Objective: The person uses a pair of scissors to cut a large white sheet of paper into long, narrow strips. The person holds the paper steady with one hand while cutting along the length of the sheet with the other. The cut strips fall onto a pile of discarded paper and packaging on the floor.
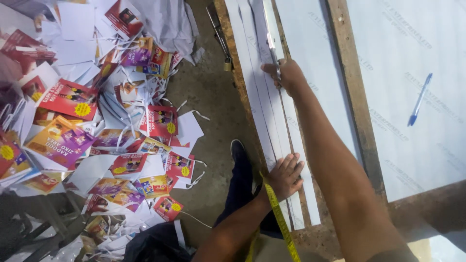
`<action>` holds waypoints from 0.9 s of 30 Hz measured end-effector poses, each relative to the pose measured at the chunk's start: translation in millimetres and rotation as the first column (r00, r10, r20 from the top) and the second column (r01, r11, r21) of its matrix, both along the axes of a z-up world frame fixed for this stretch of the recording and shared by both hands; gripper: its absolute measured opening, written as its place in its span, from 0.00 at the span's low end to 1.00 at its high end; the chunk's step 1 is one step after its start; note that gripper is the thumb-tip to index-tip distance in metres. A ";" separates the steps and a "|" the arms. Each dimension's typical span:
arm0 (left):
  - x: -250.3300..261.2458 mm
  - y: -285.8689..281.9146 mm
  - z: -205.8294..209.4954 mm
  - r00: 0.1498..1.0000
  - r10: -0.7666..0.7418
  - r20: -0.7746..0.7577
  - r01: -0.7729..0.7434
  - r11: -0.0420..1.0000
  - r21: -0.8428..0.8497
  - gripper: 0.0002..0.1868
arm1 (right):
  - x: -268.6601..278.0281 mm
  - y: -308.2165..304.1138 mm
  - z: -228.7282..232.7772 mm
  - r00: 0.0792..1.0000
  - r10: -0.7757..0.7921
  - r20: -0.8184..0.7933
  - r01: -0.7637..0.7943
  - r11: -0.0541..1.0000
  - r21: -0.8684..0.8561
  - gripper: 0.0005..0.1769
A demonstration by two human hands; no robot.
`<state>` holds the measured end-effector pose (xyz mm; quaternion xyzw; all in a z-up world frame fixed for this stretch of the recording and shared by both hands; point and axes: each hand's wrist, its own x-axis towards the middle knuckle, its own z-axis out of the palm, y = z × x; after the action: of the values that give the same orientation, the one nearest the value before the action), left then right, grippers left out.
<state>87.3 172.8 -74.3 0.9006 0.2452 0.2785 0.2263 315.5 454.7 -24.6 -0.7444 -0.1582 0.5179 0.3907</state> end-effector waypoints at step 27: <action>-4.7 -2.4 5.5 0.998 -0.018 0.053 0.025 0.990 -0.136 0.43 | -4.4 -30.2 -16.4 0.056 0.383 0.922 -0.689 0.683 -0.242 0.08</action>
<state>82.6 170.4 -68.7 0.8780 0.2482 0.2818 0.2967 311.1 424.5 -41.0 -0.7184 -0.6862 0.0672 0.0927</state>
